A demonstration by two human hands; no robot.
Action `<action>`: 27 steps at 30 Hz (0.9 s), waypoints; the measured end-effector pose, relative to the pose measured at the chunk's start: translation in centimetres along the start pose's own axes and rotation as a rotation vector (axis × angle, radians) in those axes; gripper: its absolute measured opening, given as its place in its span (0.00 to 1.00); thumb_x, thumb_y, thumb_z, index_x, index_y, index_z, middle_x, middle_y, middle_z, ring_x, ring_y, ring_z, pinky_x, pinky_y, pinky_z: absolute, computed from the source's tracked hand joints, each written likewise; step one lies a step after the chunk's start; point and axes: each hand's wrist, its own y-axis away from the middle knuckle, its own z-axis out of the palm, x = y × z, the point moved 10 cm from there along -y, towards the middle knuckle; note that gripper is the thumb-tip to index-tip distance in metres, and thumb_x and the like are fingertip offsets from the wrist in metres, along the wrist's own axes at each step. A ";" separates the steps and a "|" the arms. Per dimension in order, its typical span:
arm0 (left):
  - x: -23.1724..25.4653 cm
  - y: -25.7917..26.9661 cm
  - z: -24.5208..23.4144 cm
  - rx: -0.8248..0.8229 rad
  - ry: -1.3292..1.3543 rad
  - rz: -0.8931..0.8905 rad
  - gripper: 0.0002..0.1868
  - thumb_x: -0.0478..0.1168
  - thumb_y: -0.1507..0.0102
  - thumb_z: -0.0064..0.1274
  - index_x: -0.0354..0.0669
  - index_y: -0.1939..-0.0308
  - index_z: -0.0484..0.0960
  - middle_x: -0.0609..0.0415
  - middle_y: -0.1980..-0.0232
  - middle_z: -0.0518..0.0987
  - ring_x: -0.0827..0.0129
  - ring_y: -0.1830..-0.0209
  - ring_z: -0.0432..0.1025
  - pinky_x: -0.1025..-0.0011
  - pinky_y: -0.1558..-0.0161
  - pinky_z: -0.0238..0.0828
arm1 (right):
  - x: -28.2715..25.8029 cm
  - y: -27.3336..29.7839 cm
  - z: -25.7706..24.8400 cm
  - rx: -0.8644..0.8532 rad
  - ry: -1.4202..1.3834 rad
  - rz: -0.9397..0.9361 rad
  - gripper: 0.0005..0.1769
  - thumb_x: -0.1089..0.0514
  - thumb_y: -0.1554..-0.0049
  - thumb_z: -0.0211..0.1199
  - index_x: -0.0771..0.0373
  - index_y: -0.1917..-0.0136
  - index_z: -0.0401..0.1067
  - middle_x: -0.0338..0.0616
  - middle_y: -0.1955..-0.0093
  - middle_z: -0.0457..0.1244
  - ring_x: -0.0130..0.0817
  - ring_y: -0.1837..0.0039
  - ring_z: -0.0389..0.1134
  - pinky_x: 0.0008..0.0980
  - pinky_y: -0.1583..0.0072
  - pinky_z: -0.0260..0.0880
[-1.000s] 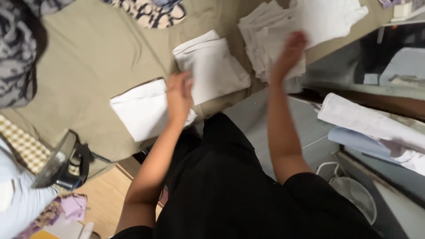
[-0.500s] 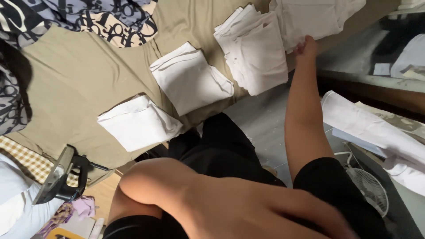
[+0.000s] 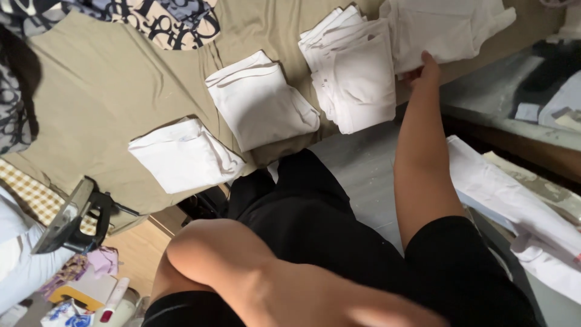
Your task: Iron and fold white garments on a bed.
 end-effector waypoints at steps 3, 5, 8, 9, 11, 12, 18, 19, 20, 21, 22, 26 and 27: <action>5.6 4.0 -0.1 0.065 -0.116 0.037 0.17 0.41 0.16 0.36 0.40 0.25 0.61 0.49 0.28 0.69 0.67 0.29 0.67 0.74 0.25 0.62 | -0.3 4.0 2.4 -0.029 0.020 -0.054 0.23 0.53 0.44 0.67 0.63 0.39 0.71 0.51 0.44 0.69 0.49 0.46 0.73 0.51 0.51 0.78; 8.8 4.6 0.2 0.075 -0.168 0.052 0.15 0.39 0.14 0.39 0.41 0.24 0.61 0.50 0.27 0.68 0.69 0.29 0.66 0.76 0.24 0.61 | -2.4 6.0 3.5 -0.029 0.053 -0.177 0.26 0.54 0.44 0.66 0.65 0.36 0.69 0.53 0.42 0.68 0.51 0.45 0.73 0.52 0.50 0.77; 16.3 7.6 -4.1 0.850 -1.157 0.194 0.13 0.31 0.25 0.42 0.46 0.38 0.74 0.57 0.39 0.78 0.69 0.43 0.75 0.76 0.37 0.72 | -9.9 11.9 6.8 -0.138 0.001 -0.735 0.36 0.55 0.42 0.61 0.67 0.25 0.54 0.59 0.33 0.64 0.55 0.40 0.73 0.53 0.43 0.79; 16.6 10.4 -6.4 1.181 -1.113 0.151 0.15 0.28 0.29 0.41 0.42 0.42 0.78 0.55 0.46 0.80 0.70 0.50 0.74 0.75 0.46 0.71 | -11.6 15.1 8.8 -0.307 -0.073 -0.814 0.37 0.56 0.40 0.62 0.64 0.23 0.49 0.57 0.29 0.61 0.53 0.35 0.70 0.51 0.37 0.75; 15.1 14.5 -9.1 1.500 -1.045 0.119 0.18 0.25 0.33 0.40 0.39 0.46 0.82 0.53 0.53 0.82 0.71 0.58 0.72 0.75 0.54 0.69 | -14.0 22.7 11.2 -0.486 -0.152 -0.902 0.39 0.57 0.37 0.62 0.60 0.21 0.44 0.55 0.26 0.57 0.51 0.30 0.67 0.48 0.32 0.71; 13.9 15.4 -10.3 1.485 -0.959 0.200 0.14 0.29 0.28 0.42 0.39 0.43 0.80 0.55 0.50 0.81 0.73 0.53 0.72 0.76 0.48 0.69 | -14.7 27.3 13.1 -0.608 -0.184 -0.909 0.38 0.58 0.38 0.62 0.61 0.21 0.47 0.54 0.28 0.58 0.50 0.32 0.66 0.50 0.32 0.71; 8.8 19.8 -12.3 1.474 -0.839 0.383 0.14 0.42 0.25 0.47 0.38 0.39 0.77 0.56 0.46 0.80 0.74 0.45 0.71 0.76 0.39 0.66 | -11.4 55.5 18.4 -0.994 -0.235 -0.847 0.35 0.62 0.41 0.64 0.71 0.24 0.57 0.53 0.35 0.62 0.47 0.35 0.66 0.46 0.33 0.70; 8.5 20.5 -11.9 1.472 -0.837 0.421 0.16 0.45 0.25 0.48 0.38 0.39 0.77 0.56 0.45 0.80 0.74 0.43 0.71 0.75 0.36 0.66 | -9.7 59.8 18.8 -1.038 -0.216 -0.799 0.35 0.62 0.43 0.64 0.73 0.26 0.59 0.53 0.36 0.63 0.47 0.34 0.67 0.45 0.33 0.70; 8.5 21.3 -10.9 1.485 -0.854 0.441 0.16 0.45 0.25 0.48 0.38 0.39 0.77 0.56 0.45 0.80 0.74 0.43 0.71 0.75 0.36 0.66 | -8.2 61.9 18.5 -1.066 -0.218 -0.795 0.35 0.62 0.43 0.64 0.73 0.26 0.59 0.53 0.36 0.63 0.47 0.34 0.67 0.45 0.33 0.70; 8.1 22.1 -10.3 1.486 -0.835 0.417 0.20 0.50 0.25 0.45 0.38 0.38 0.76 0.55 0.43 0.79 0.74 0.41 0.70 0.73 0.36 0.64 | -6.3 63.8 18.3 -1.087 -0.164 -0.764 0.36 0.62 0.46 0.64 0.74 0.27 0.60 0.54 0.37 0.63 0.48 0.35 0.67 0.44 0.33 0.71; 7.8 22.8 -9.7 1.485 -0.816 0.394 0.24 0.54 0.26 0.43 0.38 0.36 0.76 0.55 0.40 0.78 0.74 0.39 0.69 0.72 0.35 0.62 | -4.4 65.6 18.0 -1.107 -0.111 -0.736 0.36 0.61 0.48 0.64 0.75 0.28 0.61 0.54 0.38 0.64 0.48 0.35 0.68 0.44 0.33 0.72; 3.1 27.9 -8.7 1.453 -0.536 0.298 0.32 0.60 0.26 0.35 0.38 0.36 0.78 0.51 0.44 0.78 0.73 0.43 0.69 0.69 0.39 0.64 | 3.4 70.1 16.5 -1.207 -0.069 -0.672 0.36 0.62 0.50 0.63 0.77 0.30 0.63 0.55 0.39 0.65 0.48 0.38 0.69 0.44 0.36 0.73; 1.5 29.0 -7.7 1.458 -0.326 0.310 0.31 0.60 0.27 0.39 0.37 0.36 0.75 0.56 0.39 0.77 0.73 0.46 0.68 0.69 0.41 0.66 | 5.5 72.1 16.2 -1.252 -0.020 -0.642 0.35 0.62 0.50 0.63 0.76 0.30 0.63 0.55 0.40 0.65 0.47 0.39 0.69 0.43 0.37 0.73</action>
